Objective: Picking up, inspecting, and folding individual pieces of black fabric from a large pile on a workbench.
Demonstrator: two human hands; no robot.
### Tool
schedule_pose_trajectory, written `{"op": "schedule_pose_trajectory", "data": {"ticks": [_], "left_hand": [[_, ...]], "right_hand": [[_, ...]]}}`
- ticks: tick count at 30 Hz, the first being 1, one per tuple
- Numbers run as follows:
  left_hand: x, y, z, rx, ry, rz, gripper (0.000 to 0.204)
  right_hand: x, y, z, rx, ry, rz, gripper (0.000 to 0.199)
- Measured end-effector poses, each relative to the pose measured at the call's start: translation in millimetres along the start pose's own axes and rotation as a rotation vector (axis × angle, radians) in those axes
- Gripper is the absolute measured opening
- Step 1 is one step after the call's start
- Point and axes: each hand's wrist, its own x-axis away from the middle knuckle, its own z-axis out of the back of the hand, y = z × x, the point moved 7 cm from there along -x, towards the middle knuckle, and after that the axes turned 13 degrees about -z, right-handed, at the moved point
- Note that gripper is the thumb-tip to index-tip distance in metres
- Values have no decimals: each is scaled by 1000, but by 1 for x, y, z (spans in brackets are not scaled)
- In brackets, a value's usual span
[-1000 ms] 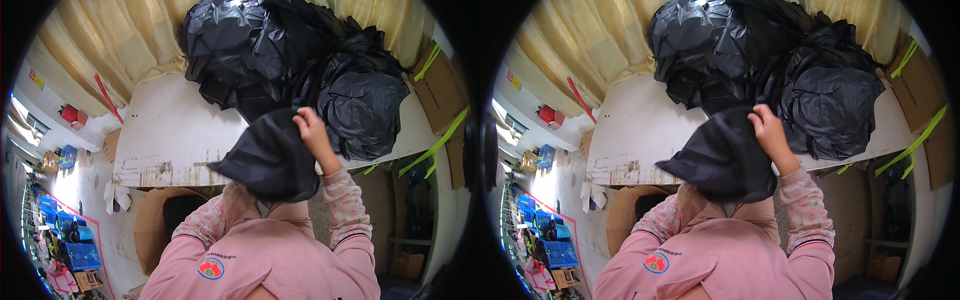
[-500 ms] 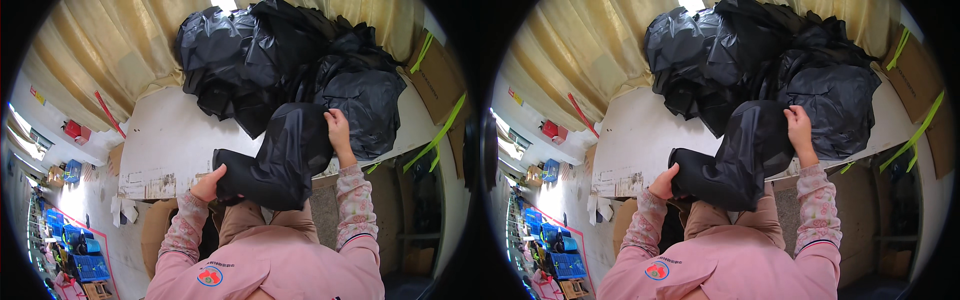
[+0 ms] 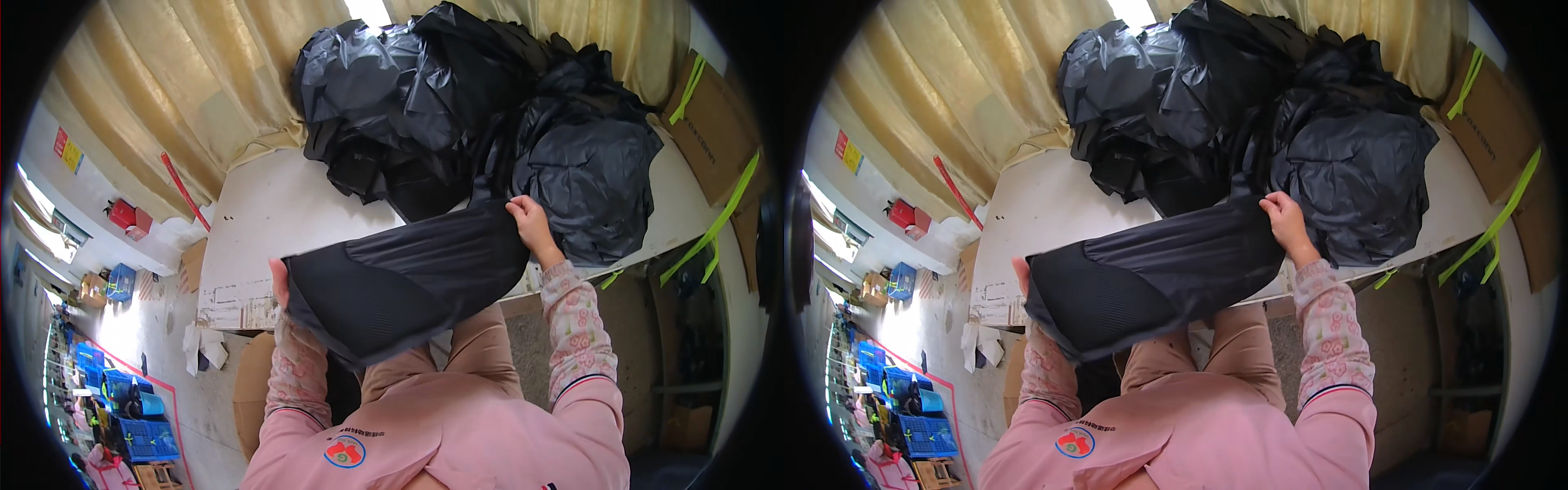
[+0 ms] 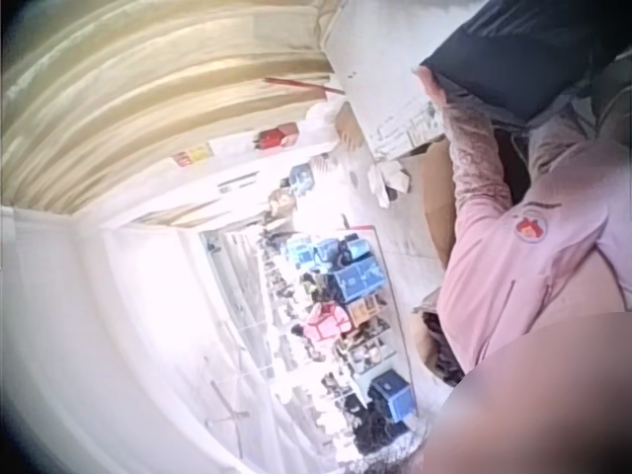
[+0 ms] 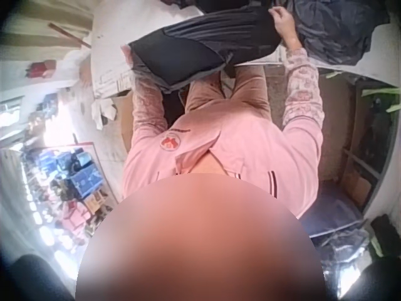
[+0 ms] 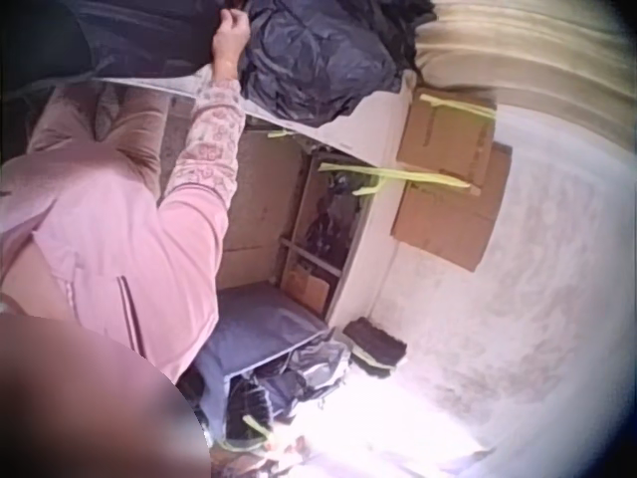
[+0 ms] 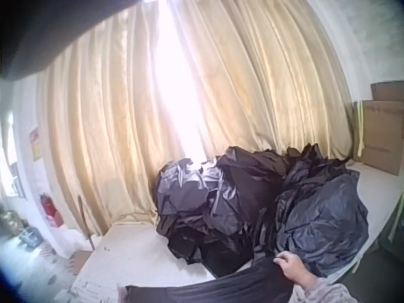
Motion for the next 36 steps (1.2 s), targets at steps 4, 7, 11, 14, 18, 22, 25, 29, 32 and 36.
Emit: {"op": "schedule_pose_trajectory", "data": {"ticks": [4, 7, 11, 14, 18, 22, 25, 29, 32, 36], "left_hand": [[-24, 68, 80, -428, -114, 188, 50], [-29, 119, 66, -915, -317, 0, 36], [-43, 151, 85, -839, -44, -121, 15], [-66, 113, 172, -1535, 47, 154, 27], [-54, 141, 277, -1820, 99, 295, 20], [-65, 149, 251, -2256, 51, 25, 17], [-71, 112, 173, -2435, -192, -811, 31], [-15, -59, 74, -1873, -825, -335, 44], [54, -142, 110, -2017, -1324, 73, 84], [87, -172, 137, -2191, -1444, 145, 87]], "right_hand": [[-3, -15, 10, -325, -152, -224, 19], [12, -80, 24, -829, -443, -270, 36], [32, -90, 3, -764, -509, -213, 59], [40, 47, -63, -160, -370, -236, 54], [82, 79, -125, 41, -296, -225, 36], [94, 70, -125, 5, -184, -286, 31], [94, 72, -127, 125, -117, -265, 36], [113, 12, -120, 400, -47, -236, 53], [109, -27, -134, 543, -27, 100, 64], [113, 28, -158, 700, -321, 298, 68]]}}
